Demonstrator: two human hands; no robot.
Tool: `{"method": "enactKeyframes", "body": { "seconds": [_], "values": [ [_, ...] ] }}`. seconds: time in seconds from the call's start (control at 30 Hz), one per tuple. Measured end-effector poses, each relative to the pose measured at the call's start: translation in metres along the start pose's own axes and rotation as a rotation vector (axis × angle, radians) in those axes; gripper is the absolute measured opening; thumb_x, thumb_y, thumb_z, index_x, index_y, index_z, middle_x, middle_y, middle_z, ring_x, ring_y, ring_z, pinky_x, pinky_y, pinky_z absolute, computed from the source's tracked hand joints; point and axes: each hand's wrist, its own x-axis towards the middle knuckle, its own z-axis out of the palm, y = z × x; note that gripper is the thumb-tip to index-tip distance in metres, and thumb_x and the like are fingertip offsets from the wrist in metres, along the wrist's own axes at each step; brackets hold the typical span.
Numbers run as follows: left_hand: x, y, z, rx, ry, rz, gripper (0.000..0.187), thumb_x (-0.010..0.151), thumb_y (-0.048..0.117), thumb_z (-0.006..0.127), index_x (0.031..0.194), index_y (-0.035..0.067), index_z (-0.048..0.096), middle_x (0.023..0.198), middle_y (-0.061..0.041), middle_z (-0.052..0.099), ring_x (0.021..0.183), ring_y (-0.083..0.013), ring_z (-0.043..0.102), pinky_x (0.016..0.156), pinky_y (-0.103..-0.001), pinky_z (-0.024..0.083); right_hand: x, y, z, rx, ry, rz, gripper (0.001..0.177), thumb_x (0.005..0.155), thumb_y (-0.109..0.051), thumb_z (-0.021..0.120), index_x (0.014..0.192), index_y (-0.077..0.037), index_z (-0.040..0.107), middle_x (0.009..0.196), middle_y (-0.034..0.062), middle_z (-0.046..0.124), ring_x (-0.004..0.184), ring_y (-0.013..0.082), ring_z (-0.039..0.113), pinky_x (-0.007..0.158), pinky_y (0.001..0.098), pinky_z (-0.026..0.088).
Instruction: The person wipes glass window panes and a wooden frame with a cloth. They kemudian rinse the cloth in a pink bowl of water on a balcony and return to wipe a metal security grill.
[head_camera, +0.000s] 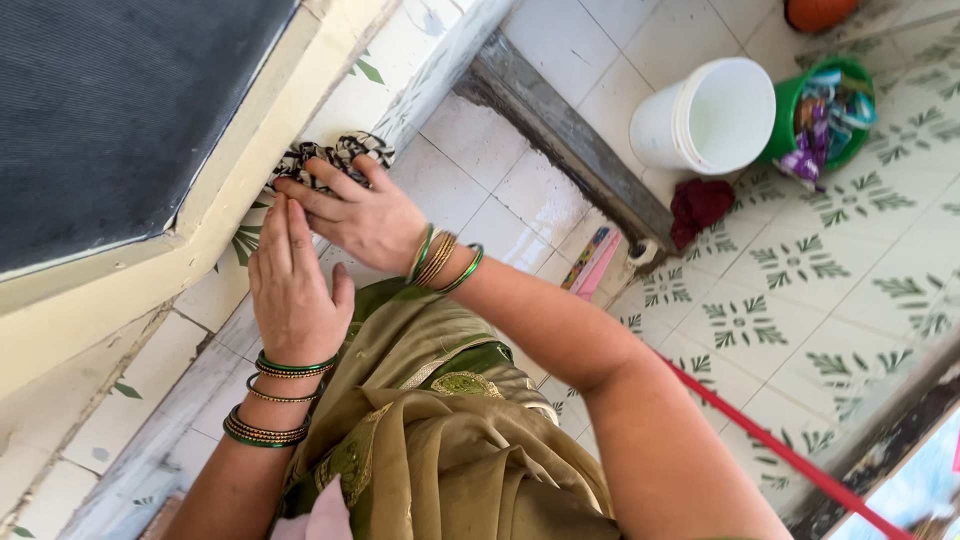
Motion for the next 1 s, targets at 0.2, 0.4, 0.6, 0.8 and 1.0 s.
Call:
{"method": "enactKeyframes", "body": {
  "seconds": [0.2, 0.4, 0.6, 0.8, 1.0],
  "values": [
    [0.003, -0.006, -0.009, -0.033, -0.030, 0.045, 0.099, 0.083, 0.027, 0.076, 0.158, -0.007, 0.022, 0.162, -0.029, 0.031, 0.149, -0.0418, 0.033, 0.118, -0.052, 0.030, 0.001, 0.056, -0.007, -0.047, 0.008, 0.303, 0.059, 0.091, -0.012, 0.060, 0.149, -0.021, 0.059, 0.149, 0.0004, 0.053, 0.138, 0.0272, 0.044, 0.109, 0.0518, 0.039],
    [-0.012, -0.026, -0.039, -0.159, -0.015, 0.096, 0.094, 0.090, 0.038, 0.069, 0.158, -0.007, 0.023, 0.160, -0.028, 0.033, 0.147, -0.0419, 0.036, 0.118, -0.051, 0.032, 0.014, 0.019, -0.016, 0.002, 0.025, 0.509, 0.055, 0.094, -0.007, 0.056, 0.148, -0.015, 0.060, 0.147, 0.0029, 0.056, 0.127, 0.0289, 0.050, 0.107, 0.0543, 0.039],
    [-0.007, -0.020, -0.043, -0.162, 0.063, 0.102, 0.091, 0.098, 0.055, 0.055, 0.156, -0.009, 0.026, 0.160, -0.029, 0.033, 0.147, -0.0415, 0.035, 0.118, -0.052, 0.030, 0.023, -0.054, -0.017, 0.055, 0.011, 0.176, 0.049, 0.088, -0.023, 0.062, 0.135, -0.008, 0.061, 0.141, 0.0057, 0.058, 0.132, 0.0321, 0.048, 0.108, 0.0495, 0.040],
    [0.017, 0.008, -0.022, -0.082, 0.009, -0.031, 0.091, 0.096, 0.059, 0.052, 0.154, -0.007, 0.029, 0.161, -0.025, 0.032, 0.150, -0.0384, 0.029, 0.118, -0.051, 0.026, 0.022, 0.052, -0.034, -0.048, -0.077, 0.165, 0.057, 0.086, -0.009, 0.058, 0.142, -0.016, 0.062, 0.139, 0.0003, 0.060, 0.127, 0.0248, 0.051, 0.104, 0.0459, 0.044],
    [0.020, 0.037, 0.001, -0.076, 0.086, -0.184, 0.090, 0.096, 0.056, 0.055, 0.153, -0.008, 0.030, 0.161, -0.025, 0.032, 0.150, -0.0389, 0.028, 0.119, -0.052, 0.024, 0.004, 0.194, -0.058, -0.235, 0.171, 0.316, 0.050, 0.081, -0.003, 0.053, 0.130, -0.008, 0.062, 0.128, 0.0098, 0.067, 0.112, 0.0334, 0.057, 0.089, 0.0471, 0.048]
  ]
}}
